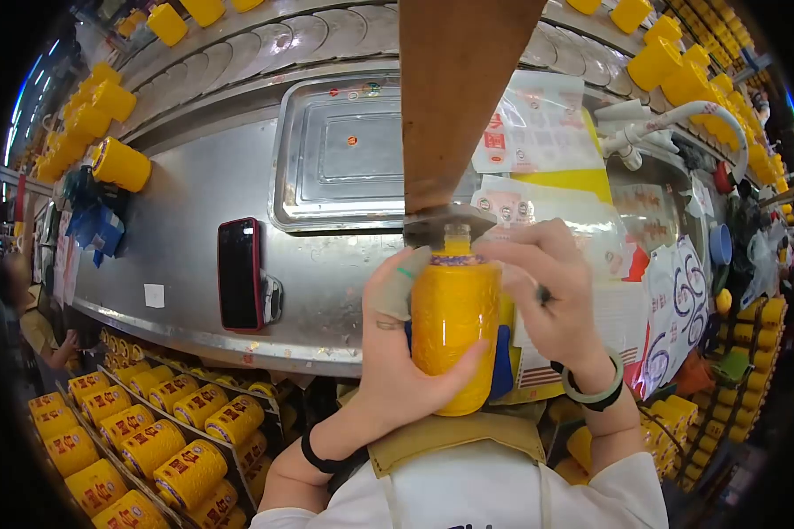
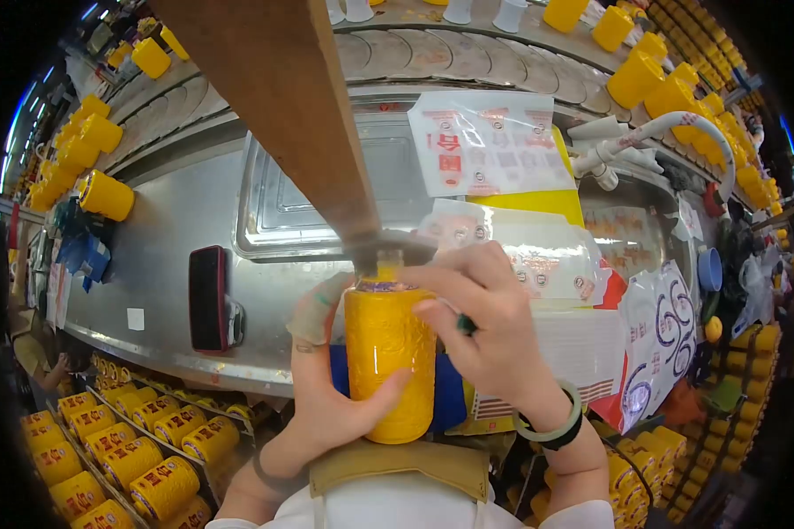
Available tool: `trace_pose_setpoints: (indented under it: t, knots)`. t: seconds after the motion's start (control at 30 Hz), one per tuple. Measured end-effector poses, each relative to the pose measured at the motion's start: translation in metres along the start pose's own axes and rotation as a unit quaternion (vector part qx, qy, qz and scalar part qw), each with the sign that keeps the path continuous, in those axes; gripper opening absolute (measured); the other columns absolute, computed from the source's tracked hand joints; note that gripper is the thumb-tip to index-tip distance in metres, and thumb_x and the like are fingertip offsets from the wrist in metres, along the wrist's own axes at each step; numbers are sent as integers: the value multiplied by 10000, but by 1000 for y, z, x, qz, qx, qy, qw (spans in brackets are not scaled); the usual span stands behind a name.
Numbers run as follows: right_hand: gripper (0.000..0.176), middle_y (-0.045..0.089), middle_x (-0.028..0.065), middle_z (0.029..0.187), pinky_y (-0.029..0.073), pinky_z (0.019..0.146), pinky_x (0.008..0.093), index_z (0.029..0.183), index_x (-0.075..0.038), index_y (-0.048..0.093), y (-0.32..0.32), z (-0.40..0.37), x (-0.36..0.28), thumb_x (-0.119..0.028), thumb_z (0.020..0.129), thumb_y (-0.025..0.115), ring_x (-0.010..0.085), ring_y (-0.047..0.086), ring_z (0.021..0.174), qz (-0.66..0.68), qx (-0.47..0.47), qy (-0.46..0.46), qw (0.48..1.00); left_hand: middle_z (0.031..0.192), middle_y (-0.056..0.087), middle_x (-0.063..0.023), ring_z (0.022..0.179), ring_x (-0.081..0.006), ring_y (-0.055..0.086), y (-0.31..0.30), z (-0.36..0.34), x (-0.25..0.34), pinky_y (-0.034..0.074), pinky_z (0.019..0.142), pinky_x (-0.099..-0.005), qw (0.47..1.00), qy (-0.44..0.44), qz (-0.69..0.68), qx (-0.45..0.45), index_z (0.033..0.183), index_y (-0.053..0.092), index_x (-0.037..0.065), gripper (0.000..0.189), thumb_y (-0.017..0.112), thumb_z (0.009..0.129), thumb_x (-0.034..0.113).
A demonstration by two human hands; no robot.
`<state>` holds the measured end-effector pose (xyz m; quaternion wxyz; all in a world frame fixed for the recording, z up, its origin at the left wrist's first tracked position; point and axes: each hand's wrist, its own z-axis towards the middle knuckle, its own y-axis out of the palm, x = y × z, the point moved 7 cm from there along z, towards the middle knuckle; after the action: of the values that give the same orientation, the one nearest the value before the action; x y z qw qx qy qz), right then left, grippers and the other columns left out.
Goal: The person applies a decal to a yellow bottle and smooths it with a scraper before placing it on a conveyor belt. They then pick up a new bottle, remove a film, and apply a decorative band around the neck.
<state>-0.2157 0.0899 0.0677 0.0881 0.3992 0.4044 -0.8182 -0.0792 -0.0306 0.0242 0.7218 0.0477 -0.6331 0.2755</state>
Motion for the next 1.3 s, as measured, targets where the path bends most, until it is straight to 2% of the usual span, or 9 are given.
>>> trace_pose_setpoints:
  t: [0.27,0.47,0.53,0.73,0.83,0.9,1.0,1.13,1.3]
  knots:
    - [202,654,94,959,474,813,385,1078,-71,790,4,-8,5,-110,887,736,280,576,916,13,9,-2,1000,1418,457,-161,1315,-279,507,9,7,20,429,1122,-426,985,50,163,8,1503,408,-2,909,891,741,109]
    - [128,653,98,957,469,812,379,1007,-56,773,-12,-11,16,-109,899,727,282,573,900,-40,8,38,998,1442,450,-191,1328,-354,502,4,1,-33,430,1108,-445,976,-39,-216,4,1492,429,2,871,869,764,186]
    - [138,642,97,944,464,813,379,1020,-58,769,-8,-2,4,-127,906,735,287,573,897,-7,29,-5,1000,1467,422,-176,1407,-304,458,2,-1,-18,356,1200,-447,999,12,-22,-27,1549,329,-13,938,831,760,60]
    - [137,647,101,965,466,820,379,1026,-58,767,12,4,-9,-119,911,726,294,573,899,-7,-2,-43,999,1440,443,-183,1341,-304,488,11,5,23,408,1134,-441,982,58,179,4,1539,345,-19,1001,911,735,171]
    - [138,662,101,989,471,839,383,1026,-48,763,-5,-7,2,-129,930,705,294,577,910,-17,30,6,999,1445,439,-176,1367,-308,472,9,3,4,398,1153,-448,986,68,151,-12,1551,313,-13,995,887,754,142]
    - [144,668,98,998,473,853,386,1027,-43,759,-14,-11,5,-138,940,694,298,581,925,-14,33,25,999,1465,413,-178,1362,-317,478,8,1,-31,389,1165,-448,982,-19,-189,-4,1512,411,5,887,869,764,139]
    - [184,680,106,1039,477,887,392,1075,-40,757,-10,-15,1,-154,966,662,304,594,968,-8,30,44,999,1451,409,-151,1380,-276,463,8,-2,-37,381,1178,-428,975,-12,-221,-1,1529,385,2,906,857,764,112]
    - [252,666,127,1074,479,884,391,1177,-52,750,3,-19,-2,-140,953,676,305,596,975,-4,32,29,999,1512,428,-187,1432,-317,437,1,-1,-15,328,1218,-455,998,57,-25,-5,1547,323,-24,958,850,758,107]
    - [298,653,121,1079,484,831,381,1217,-64,747,10,-20,-3,-122,928,705,283,573,918,-2,3,36,999,1476,481,-196,1409,-314,464,2,0,-13,332,1210,-447,997,75,-3,2,1508,406,-31,902,865,748,130]
